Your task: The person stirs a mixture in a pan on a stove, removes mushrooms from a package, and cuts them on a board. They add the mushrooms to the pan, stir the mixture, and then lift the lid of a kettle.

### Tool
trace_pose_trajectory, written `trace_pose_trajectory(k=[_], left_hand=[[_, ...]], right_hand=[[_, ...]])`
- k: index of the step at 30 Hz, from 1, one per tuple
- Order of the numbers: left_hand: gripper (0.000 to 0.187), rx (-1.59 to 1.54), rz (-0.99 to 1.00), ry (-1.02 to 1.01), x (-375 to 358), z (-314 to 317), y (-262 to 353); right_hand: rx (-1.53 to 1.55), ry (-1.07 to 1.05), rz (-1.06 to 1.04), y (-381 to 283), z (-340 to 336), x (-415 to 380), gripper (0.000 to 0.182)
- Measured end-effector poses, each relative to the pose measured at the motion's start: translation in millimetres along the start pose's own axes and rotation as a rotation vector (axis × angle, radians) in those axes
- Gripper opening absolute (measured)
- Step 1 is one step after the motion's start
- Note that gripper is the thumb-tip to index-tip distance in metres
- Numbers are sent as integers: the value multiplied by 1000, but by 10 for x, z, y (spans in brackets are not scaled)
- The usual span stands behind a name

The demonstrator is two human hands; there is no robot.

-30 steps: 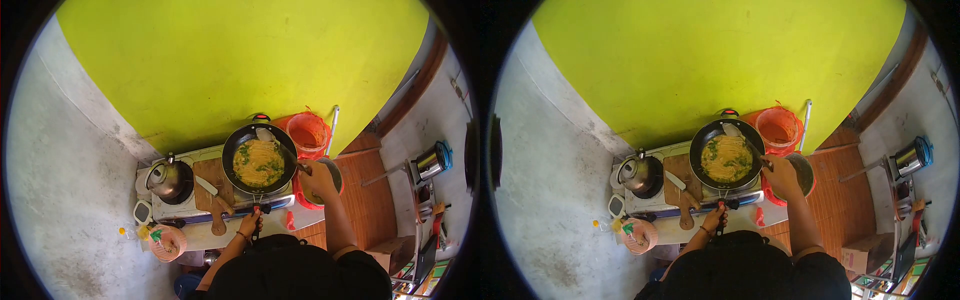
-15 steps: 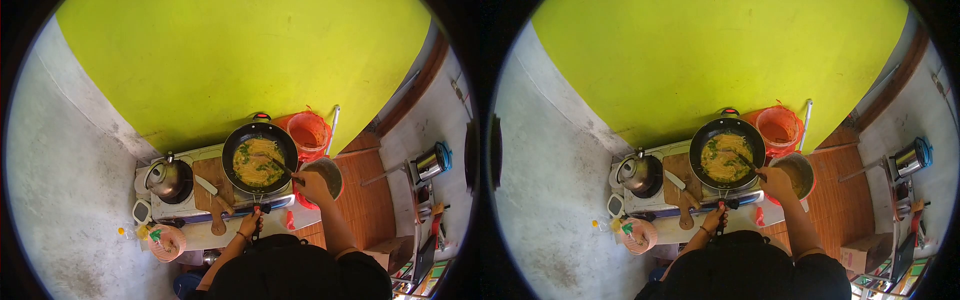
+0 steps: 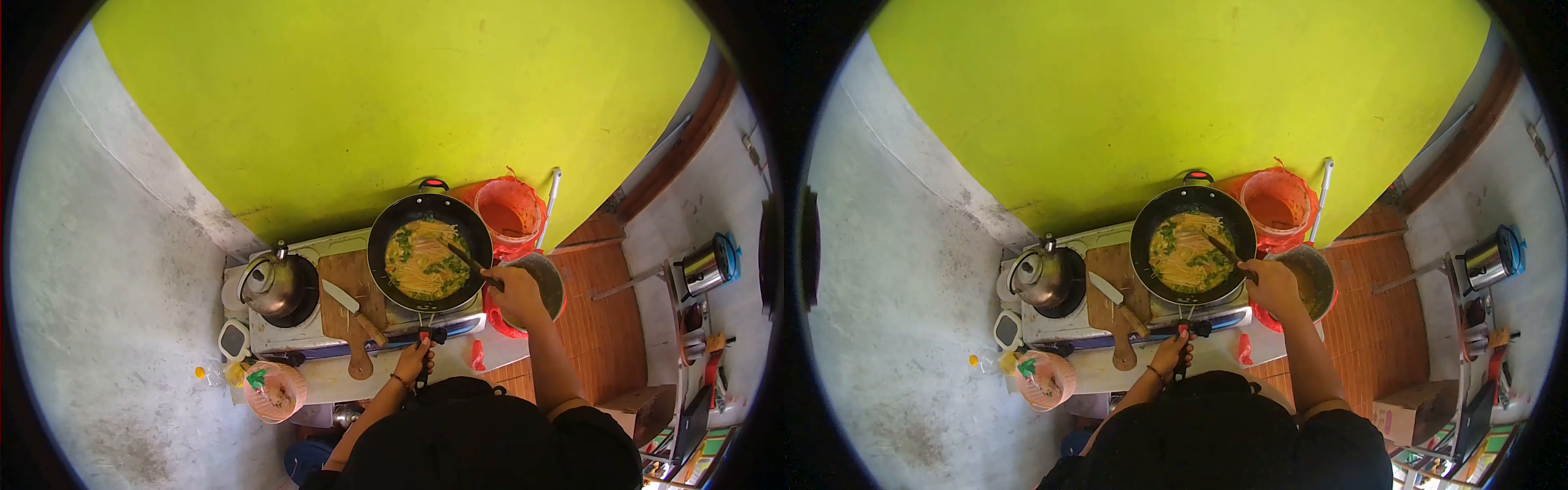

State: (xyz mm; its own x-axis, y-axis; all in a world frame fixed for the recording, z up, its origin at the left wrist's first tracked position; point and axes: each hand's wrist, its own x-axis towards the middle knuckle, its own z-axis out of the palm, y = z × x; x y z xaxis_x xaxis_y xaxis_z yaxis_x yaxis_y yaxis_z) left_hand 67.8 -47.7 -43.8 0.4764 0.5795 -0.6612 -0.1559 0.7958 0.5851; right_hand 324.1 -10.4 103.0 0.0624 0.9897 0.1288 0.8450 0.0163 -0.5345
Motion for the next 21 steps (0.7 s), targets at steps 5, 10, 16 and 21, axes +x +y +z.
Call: trace_pose_trajectory(k=[5, 10, 16, 21], left_hand=[[40, 15, 22, 7, 24, -19, -32], [40, 19, 25, 12, 28, -28, -33], [39, 23, 9, 9, 15, -19, -10], [39, 19, 12, 11, -20, 1, 20]], right_hand=[[-24, 75, 140, 41, 78, 47, 31], [137, 33, 171, 145, 153, 40, 32], [135, 86, 211, 150, 119, 39, 32], [11, 3, 197, 81, 57, -31, 29]])
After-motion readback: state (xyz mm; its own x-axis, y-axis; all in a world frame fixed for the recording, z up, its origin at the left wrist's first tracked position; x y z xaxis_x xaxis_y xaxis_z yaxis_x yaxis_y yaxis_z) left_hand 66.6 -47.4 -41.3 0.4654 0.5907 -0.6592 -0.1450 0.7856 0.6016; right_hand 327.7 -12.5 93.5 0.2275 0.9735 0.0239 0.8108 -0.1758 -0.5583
